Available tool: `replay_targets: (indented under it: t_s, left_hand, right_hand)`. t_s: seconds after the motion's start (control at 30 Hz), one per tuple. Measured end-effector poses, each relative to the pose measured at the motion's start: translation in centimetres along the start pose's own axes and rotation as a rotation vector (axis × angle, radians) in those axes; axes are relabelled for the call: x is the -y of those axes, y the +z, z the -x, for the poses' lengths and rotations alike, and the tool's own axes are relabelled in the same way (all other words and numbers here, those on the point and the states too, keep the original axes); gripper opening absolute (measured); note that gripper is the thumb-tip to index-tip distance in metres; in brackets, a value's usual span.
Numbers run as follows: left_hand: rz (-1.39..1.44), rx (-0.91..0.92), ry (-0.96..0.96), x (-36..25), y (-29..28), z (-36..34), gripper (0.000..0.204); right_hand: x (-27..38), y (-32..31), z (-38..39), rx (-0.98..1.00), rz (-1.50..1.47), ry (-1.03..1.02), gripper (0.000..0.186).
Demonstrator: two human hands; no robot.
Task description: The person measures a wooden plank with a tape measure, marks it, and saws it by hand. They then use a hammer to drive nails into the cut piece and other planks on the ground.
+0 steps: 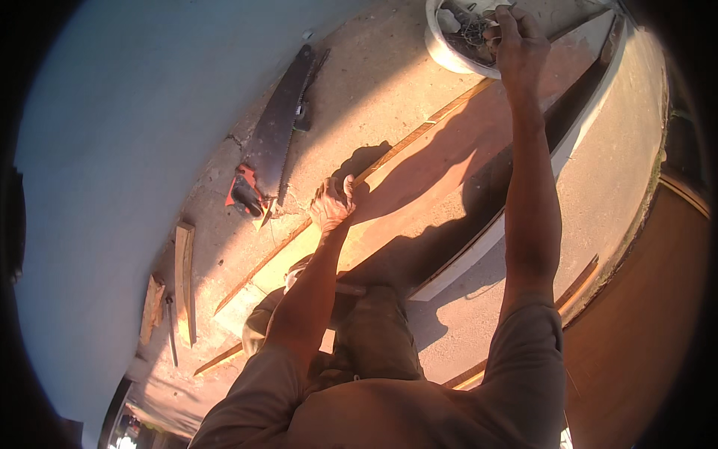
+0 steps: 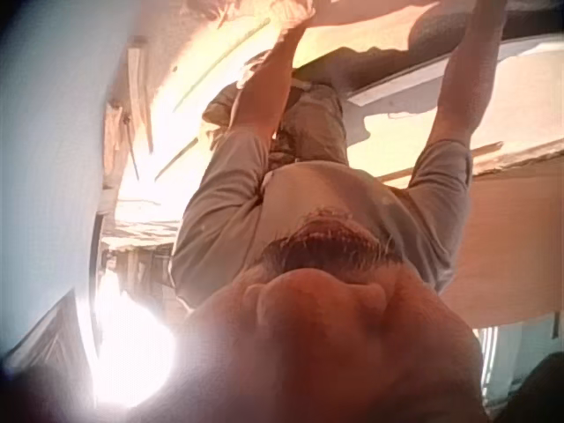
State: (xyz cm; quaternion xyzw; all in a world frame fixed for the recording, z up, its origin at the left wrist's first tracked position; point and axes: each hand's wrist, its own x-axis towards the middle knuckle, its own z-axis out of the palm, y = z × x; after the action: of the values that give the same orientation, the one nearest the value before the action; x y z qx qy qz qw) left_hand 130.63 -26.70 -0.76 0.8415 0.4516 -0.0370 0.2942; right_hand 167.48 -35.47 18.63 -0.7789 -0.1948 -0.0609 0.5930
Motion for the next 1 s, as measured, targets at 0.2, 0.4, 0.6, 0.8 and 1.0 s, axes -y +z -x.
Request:
replay_targets:
  t_s: [0.2,0.4,0.6,0.8,1.0]
  left_hand:
    - [0.886,-0.235,-0.06,0.5,-4.1,2.2,0.045]
    - [1.599,0.212,-0.531,5.9,-8.1,14.8,0.029]
    - [1.379,0.081,-0.388,14.8,-11.1,24.5,0.018]
    - [0.526,-0.224,0.478,17.8,-14.1,35.1,0.021]
    - [0.565,-0.247,0.206,20.9,-13.2,33.7,0.011]
  right_hand:
    - [3.9,4.8,24.3,0.946,-0.021,0.546,0.016]
    - [9.2,5.3,44.0,0.884,0.219,-0.075,0.011]
    - [16.6,3.1,50.5,0.958,0.184,0.389,0.012]
    - [20.2,-0.5,57.9,1.014,0.131,0.422,0.016]
    - [16.2,0.9,57.2,0.92,0.195,0.193,0.036]
